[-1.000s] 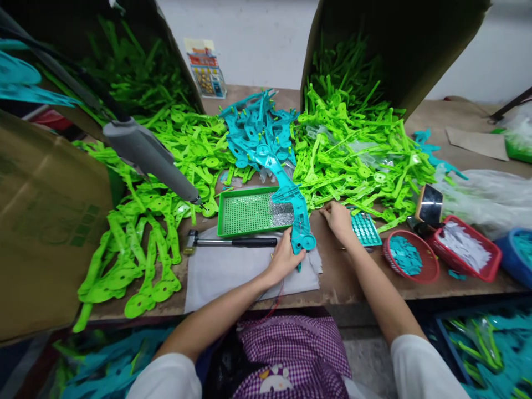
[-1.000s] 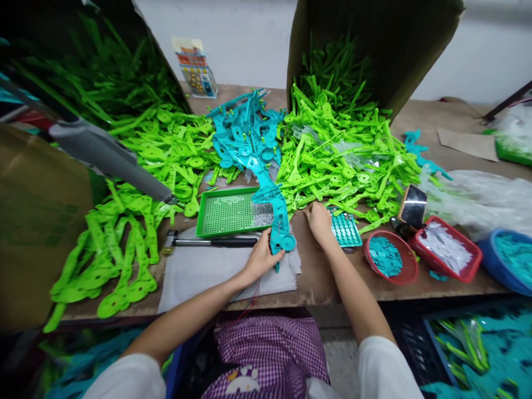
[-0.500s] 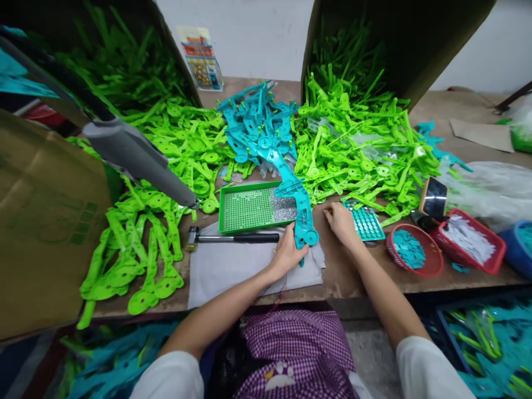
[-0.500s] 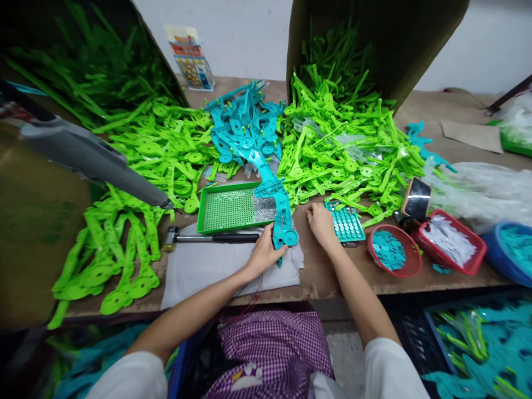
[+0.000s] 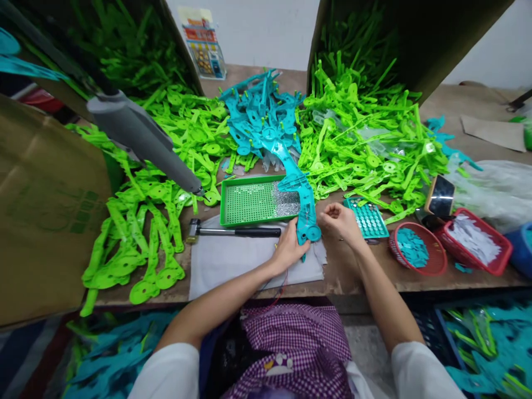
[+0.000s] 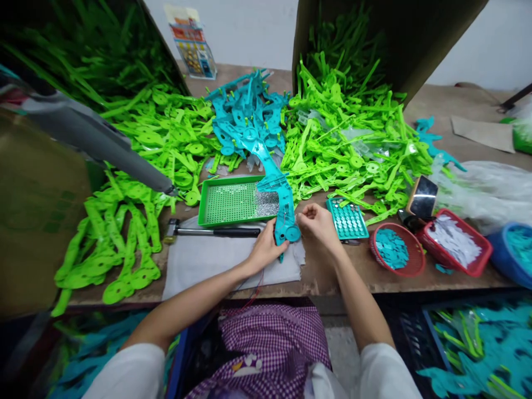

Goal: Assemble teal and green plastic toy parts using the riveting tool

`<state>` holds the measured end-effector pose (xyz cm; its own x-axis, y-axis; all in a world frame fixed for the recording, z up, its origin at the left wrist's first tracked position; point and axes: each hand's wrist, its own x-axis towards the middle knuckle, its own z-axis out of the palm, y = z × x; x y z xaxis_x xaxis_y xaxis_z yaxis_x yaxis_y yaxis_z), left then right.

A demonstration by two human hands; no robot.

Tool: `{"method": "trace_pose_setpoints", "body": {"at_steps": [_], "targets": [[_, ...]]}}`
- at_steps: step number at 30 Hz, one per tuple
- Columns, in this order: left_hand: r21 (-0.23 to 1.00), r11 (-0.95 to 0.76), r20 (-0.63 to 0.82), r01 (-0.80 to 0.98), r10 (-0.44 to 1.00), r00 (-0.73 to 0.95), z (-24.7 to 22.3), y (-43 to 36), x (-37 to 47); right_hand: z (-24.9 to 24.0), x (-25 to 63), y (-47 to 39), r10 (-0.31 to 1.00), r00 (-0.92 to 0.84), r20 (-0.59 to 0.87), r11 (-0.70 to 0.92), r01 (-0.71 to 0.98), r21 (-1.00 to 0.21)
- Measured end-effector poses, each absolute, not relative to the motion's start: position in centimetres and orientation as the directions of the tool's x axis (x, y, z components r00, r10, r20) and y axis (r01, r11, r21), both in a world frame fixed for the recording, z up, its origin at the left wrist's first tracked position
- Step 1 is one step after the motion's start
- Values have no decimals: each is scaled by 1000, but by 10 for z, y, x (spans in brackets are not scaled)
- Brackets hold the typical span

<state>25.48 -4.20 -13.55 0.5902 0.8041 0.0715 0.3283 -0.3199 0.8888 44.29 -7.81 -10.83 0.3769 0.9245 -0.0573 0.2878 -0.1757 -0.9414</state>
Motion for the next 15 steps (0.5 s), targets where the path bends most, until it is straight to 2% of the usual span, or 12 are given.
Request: {"method": "trace_pose_setpoints", "body": {"at_steps": [3, 8, 11, 15], "targets": [[897, -317, 77, 308, 798, 598, -137, -42, 254, -121, 449, -91, 941, 217, -259, -312, 264, -913], [913, -303, 108, 274, 827, 552, -143, -43, 253, -131, 454, -104, 937, 179, -299, -347, 391, -852], [925, -270, 101, 268, 854, 511, -147, -43, 253, -129, 448, -107, 964, 202, -174, -262, 594, -761], [921, -266, 84, 283, 848, 523, -145, -42, 253, -132, 435, -116, 976, 189, 110, -104, 844, -526]]}}
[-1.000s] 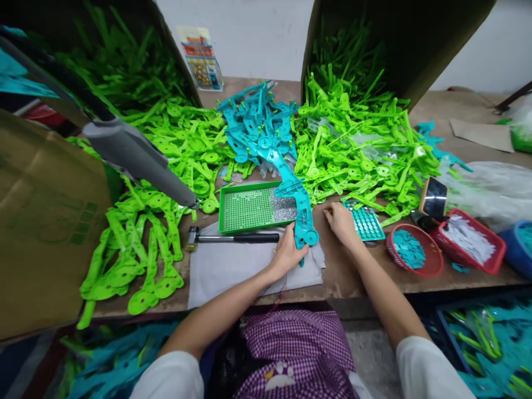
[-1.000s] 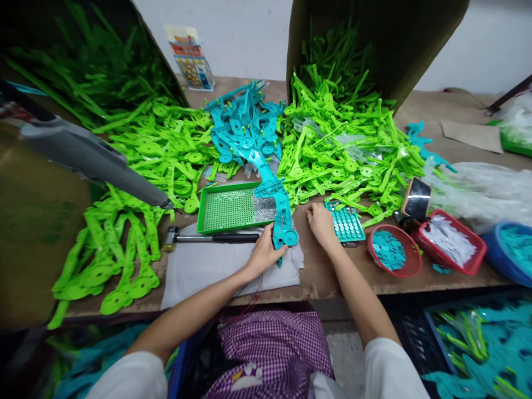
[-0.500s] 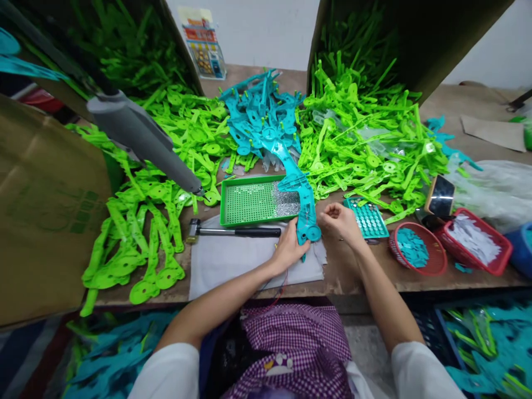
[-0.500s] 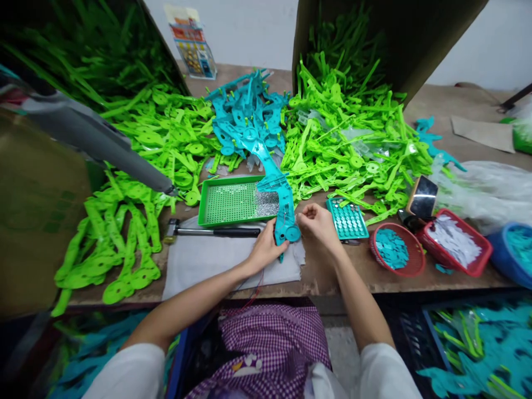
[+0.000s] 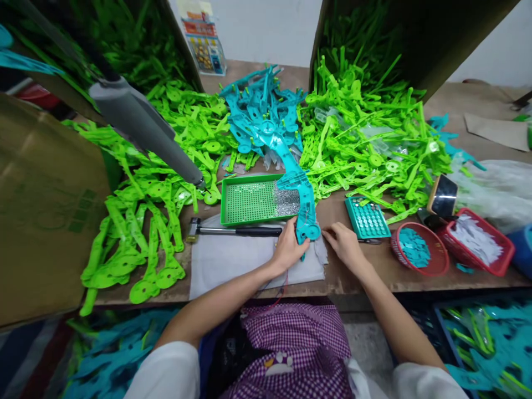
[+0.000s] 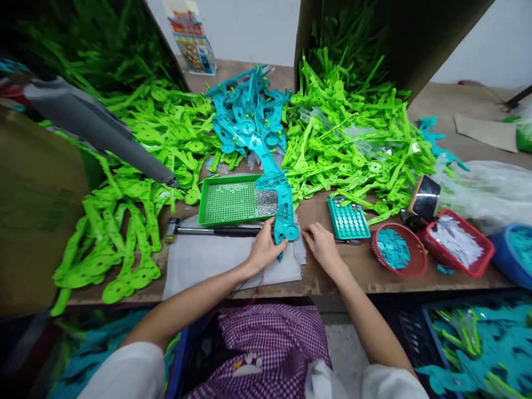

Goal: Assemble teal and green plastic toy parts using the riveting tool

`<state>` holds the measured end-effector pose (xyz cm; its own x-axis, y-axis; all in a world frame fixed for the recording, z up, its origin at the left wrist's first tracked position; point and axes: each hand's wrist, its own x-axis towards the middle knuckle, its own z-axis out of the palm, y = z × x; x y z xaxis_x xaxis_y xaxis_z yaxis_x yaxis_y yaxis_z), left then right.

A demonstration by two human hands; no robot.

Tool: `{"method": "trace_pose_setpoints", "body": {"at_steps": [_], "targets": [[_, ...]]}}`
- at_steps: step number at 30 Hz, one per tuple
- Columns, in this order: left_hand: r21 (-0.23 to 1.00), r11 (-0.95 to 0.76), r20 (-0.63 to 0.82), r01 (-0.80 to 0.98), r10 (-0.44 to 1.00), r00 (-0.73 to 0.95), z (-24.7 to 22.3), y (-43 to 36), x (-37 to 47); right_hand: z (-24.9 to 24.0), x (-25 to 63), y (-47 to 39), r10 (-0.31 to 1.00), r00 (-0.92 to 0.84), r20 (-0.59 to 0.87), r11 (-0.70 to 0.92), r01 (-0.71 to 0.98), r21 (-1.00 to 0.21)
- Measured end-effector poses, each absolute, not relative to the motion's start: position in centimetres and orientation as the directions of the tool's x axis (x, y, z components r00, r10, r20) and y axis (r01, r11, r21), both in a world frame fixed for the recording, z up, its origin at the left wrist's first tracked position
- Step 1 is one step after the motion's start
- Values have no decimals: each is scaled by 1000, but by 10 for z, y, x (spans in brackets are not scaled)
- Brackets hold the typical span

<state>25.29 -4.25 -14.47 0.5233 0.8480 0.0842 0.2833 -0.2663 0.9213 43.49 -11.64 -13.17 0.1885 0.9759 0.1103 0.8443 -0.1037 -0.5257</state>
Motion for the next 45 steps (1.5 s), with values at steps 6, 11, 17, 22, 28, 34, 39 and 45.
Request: {"method": "trace_pose_setpoints", "body": {"at_steps": [6, 11, 17, 22, 28, 34, 39, 45], "targets": [[897, -294, 68, 331, 831, 553, -139, -41, 253, -133, 444, -116, 993, 88, 85, -44, 904, -425], [892, -297, 60, 339, 824, 564, -138, -41, 252, -113, 443, -98, 967, 117, 228, 18, 857, -516], [899, -288, 67, 331, 835, 546, -140, -42, 253, -107, 428, -68, 921, 106, 374, 114, 846, -520], [888, -313, 78, 337, 825, 560, -143, -40, 253, -111, 427, -51, 930, 39, 367, 129, 897, -423], [902, -278, 54, 331, 833, 551, -142, -39, 253, -105, 438, -75, 935, 18, 353, 132, 908, -398], [890, -294, 50, 350, 824, 565, -141, -39, 253, -97, 499, -111, 792, 446, 417, -313, 883, -349], [890, -282, 34, 358, 825, 564, -140, -38, 253, -111, 523, -98, 865, 415, 282, -368, 907, -205], [886, -291, 39, 361, 822, 568, -139, -39, 253, -104, 539, -97, 923, 347, 166, -308, 925, -224]]}}
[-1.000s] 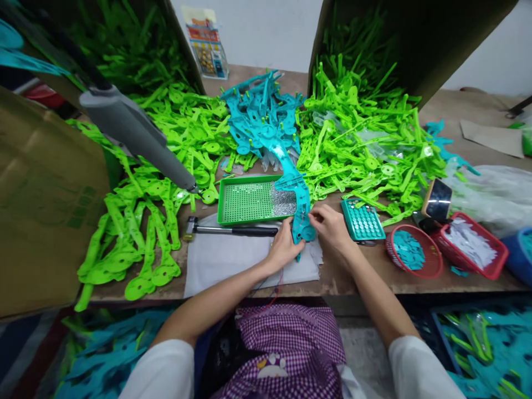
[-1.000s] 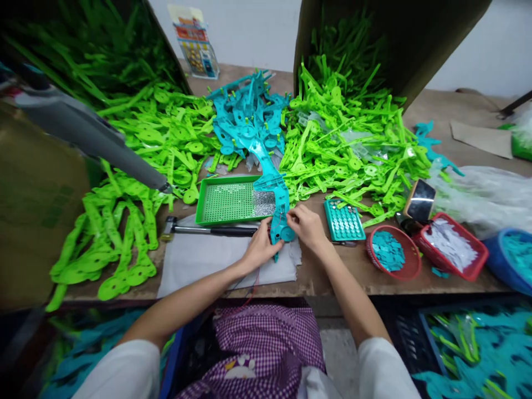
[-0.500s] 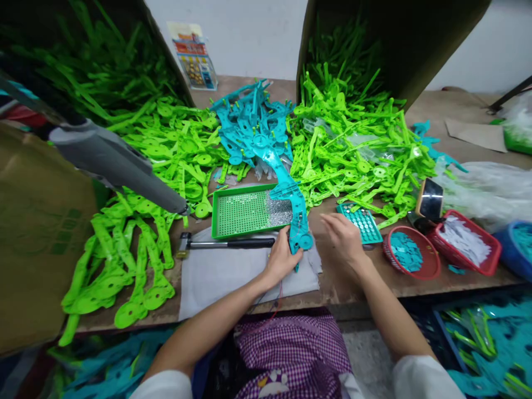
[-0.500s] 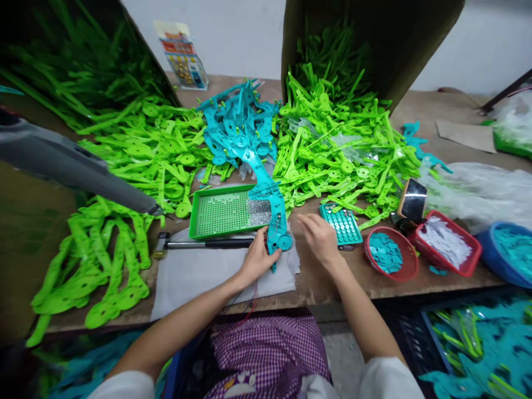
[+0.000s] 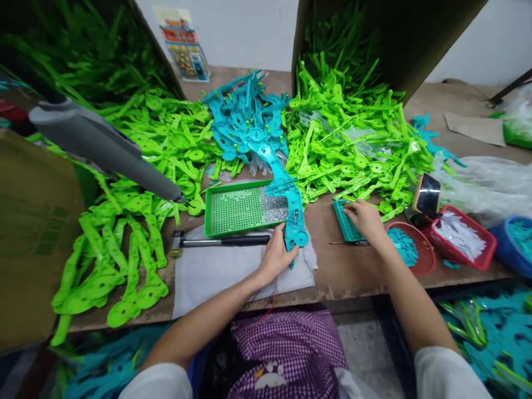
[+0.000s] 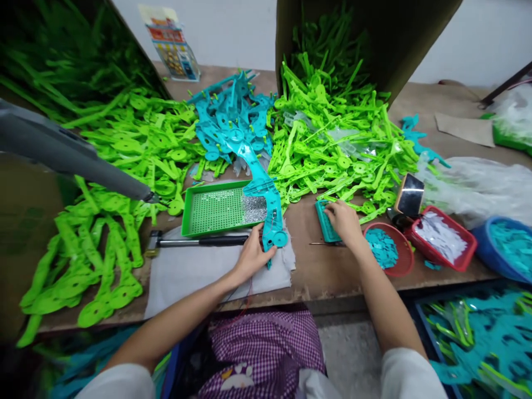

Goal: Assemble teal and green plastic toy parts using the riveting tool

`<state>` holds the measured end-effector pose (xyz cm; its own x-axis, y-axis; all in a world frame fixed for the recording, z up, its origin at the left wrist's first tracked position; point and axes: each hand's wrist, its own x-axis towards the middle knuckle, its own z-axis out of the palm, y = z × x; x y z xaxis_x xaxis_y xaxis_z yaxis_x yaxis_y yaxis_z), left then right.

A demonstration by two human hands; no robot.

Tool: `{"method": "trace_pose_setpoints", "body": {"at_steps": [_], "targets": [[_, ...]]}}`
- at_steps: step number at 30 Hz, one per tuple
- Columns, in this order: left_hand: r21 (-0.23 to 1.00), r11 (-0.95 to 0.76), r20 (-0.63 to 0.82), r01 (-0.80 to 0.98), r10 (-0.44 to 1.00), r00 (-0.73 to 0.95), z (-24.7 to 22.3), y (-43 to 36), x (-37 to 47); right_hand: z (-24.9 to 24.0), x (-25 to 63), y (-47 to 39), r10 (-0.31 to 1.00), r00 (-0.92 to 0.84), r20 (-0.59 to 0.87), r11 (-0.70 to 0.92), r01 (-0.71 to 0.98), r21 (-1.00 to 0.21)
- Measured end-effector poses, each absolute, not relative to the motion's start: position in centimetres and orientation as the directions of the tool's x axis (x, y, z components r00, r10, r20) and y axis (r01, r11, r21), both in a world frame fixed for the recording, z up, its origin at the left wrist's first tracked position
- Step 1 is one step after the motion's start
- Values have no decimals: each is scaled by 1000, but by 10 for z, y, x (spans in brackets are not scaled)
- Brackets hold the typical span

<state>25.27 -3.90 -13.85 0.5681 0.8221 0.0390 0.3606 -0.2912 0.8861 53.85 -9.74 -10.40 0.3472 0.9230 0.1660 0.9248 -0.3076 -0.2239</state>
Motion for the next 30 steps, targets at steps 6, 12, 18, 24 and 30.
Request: {"method": "trace_pose_setpoints", "body": {"at_steps": [6, 12, 18, 24, 30], "targets": [[893, -284, 32, 348, 814, 580, -138, -39, 254, -83, 476, -85, 914, 203, 350, 17, 845, -534], [903, -261, 26, 341, 826, 563, -141, -39, 254, -107, 431, -49, 874, 9, 486, 265, 829, -493], [907, -253, 21, 337, 827, 562, -142, -39, 254, -117, 430, -77, 871, -89, 484, 237, 937, -255], [894, -282, 34, 349, 818, 574, -141, -39, 253, -113, 492, -94, 745, 382, 547, -287, 924, -254], [900, -274, 37, 339, 823, 567, -141, -40, 253, -115, 522, -78, 847, 364, 386, -394, 919, -2]]}}
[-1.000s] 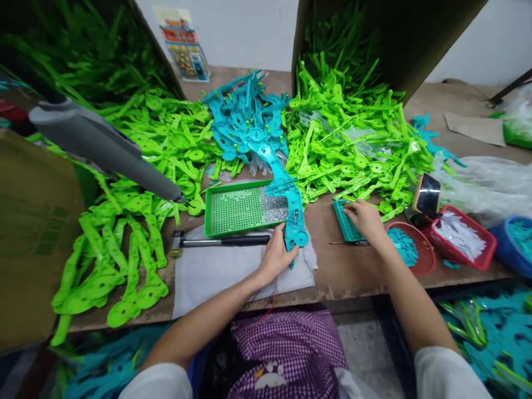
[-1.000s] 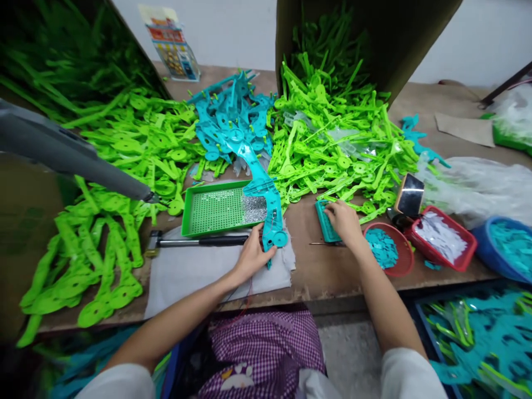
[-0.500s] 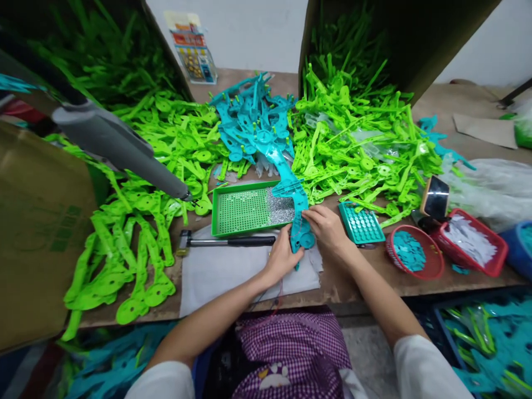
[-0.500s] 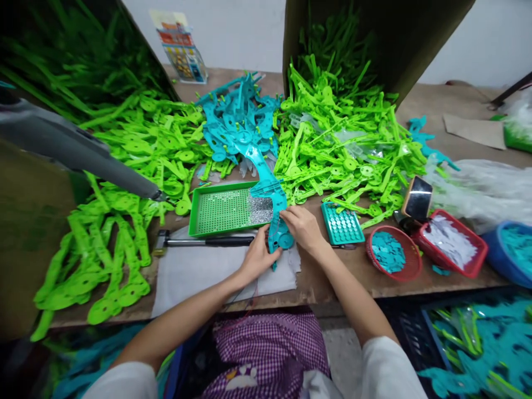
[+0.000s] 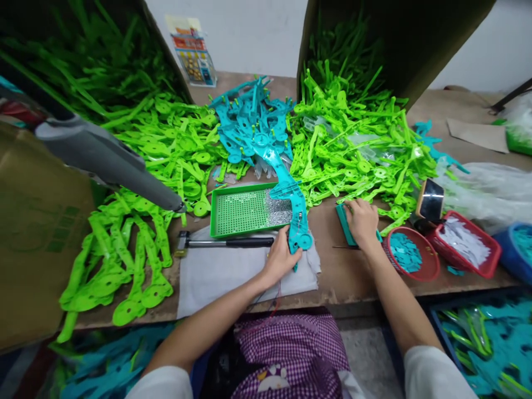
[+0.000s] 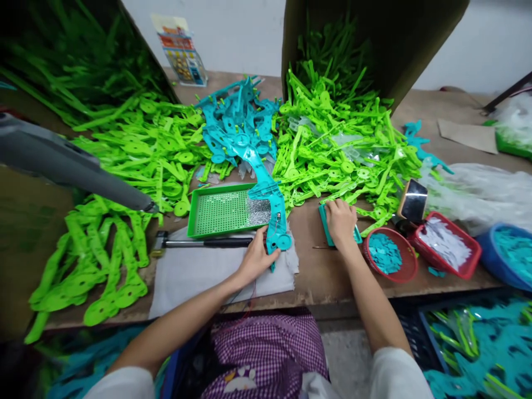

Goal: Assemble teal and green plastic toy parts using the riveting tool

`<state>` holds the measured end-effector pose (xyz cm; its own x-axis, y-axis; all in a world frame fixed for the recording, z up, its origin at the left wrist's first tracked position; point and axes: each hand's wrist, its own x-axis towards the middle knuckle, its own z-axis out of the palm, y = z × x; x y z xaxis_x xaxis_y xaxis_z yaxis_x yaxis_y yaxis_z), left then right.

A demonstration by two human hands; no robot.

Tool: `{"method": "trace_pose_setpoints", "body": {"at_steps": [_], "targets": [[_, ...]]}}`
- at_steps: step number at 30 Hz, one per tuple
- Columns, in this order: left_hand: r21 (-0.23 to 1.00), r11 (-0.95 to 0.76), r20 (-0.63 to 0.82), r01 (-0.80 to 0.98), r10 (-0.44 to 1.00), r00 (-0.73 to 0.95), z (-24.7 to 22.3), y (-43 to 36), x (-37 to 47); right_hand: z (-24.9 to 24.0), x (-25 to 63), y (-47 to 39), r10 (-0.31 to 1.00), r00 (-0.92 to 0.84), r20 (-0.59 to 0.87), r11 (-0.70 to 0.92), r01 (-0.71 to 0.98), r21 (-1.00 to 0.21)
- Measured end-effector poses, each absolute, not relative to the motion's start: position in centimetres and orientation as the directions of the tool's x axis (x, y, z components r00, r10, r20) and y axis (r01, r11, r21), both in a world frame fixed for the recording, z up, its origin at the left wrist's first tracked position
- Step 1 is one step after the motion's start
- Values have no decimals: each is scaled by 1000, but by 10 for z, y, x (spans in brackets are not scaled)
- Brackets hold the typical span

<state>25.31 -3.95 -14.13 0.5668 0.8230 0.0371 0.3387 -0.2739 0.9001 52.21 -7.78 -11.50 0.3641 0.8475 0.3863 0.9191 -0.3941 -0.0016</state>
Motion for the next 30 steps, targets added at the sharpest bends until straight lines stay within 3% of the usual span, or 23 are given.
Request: {"method": "trace_pose_setpoints", "body": {"at_steps": [8, 10, 12, 14, 16, 20, 23, 30], "targets": [[899, -276, 38, 341, 823, 567, -141, -39, 253, -114, 526, -84, 893, 260, 367, -319, 942, 108], [905, -271, 38, 328, 820, 572, -143, -39, 253, -111, 527, -84, 880, 271, 389, -317, 947, 57], [907, -271, 42, 321, 819, 573, -144, -40, 253, -108, 518, -84, 843, 283, 457, -277, 957, -81], [907, -277, 49, 318, 818, 573, -144, -40, 253, -105, 498, -80, 798, 257, 545, -142, 959, -246], [905, -283, 54, 318, 817, 574, -142, -40, 253, -107, 472, -73, 761, 177, 624, 44, 946, -322], [910, -270, 47, 314, 822, 568, -140, -40, 254, -119, 436, -56, 714, -42, 698, 259, 943, -209], [912, -270, 48, 308, 818, 573, -139, -40, 254, -125, 434, -51, 738, -89, 669, 291, 937, -195], [915, -275, 60, 296, 816, 574, -138, -40, 254, -105, 445, -48, 916, -138, 378, 299, 862, -409]]}}
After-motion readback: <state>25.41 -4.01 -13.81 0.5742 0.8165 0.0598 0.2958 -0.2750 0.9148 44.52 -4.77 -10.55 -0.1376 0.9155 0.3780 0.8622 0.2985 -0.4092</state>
